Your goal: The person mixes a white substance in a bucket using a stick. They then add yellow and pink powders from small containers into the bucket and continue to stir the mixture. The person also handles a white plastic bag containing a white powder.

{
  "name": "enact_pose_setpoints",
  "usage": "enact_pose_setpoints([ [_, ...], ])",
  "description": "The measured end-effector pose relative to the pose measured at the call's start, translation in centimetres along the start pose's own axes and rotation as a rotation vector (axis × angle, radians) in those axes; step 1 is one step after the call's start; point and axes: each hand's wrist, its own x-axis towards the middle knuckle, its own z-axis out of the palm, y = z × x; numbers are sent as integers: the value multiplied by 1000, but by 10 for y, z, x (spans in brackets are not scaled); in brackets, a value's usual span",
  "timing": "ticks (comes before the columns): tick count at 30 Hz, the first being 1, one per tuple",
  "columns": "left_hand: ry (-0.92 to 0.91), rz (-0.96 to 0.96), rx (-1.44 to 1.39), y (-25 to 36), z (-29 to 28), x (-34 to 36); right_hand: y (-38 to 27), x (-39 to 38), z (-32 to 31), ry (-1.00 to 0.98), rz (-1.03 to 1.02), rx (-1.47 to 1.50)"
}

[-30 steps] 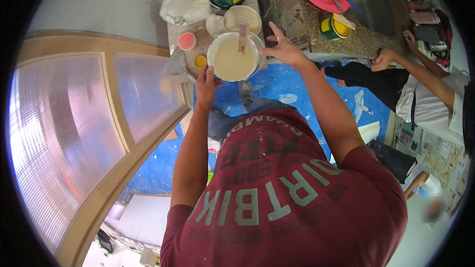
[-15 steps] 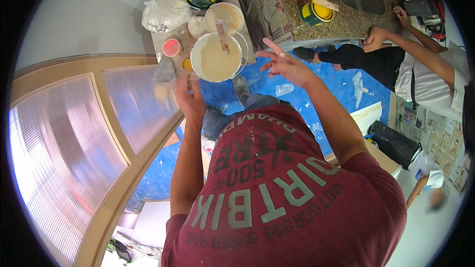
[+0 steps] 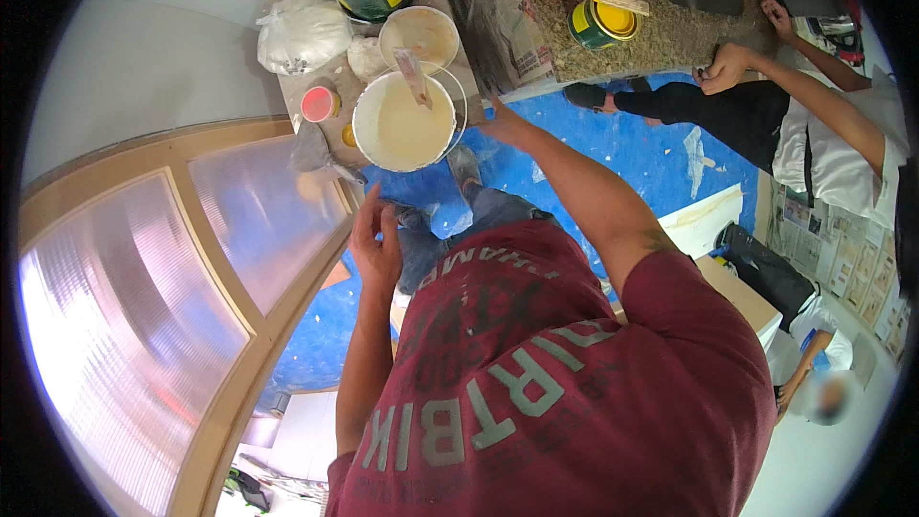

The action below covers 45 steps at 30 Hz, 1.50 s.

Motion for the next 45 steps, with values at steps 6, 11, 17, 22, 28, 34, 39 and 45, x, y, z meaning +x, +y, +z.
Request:
enact_pose_setpoints([
  [6, 84, -217, 6, -29, -34, -48, -3, 36, 49, 32, -65, 328],
  [11, 59, -311, -3, -42, -47, -57, 53, 92, 77, 169, 63, 68],
  [17, -7, -341, -28, -36, -42, -42, 52, 93, 58, -110, 149, -11],
  [22, -45, -329, 6, -37, -44, -31, 44, 98, 52, -184, 203, -121],
  [28, -102, -371, 43, -36, -36, -28, 31, 93, 37, -263, 43, -291],
  [34, -137, -374, 40, -32, -24, -34, 23, 77, 25, -234, -8, -209],
  [39, -188, -351, 74, -32, -16, -42, 60, 111, 31, -187, -23, -415],
  [45, -211, -301, 130, -28, -15, -48, 39, 94, 14, -334, 19, -485],
])
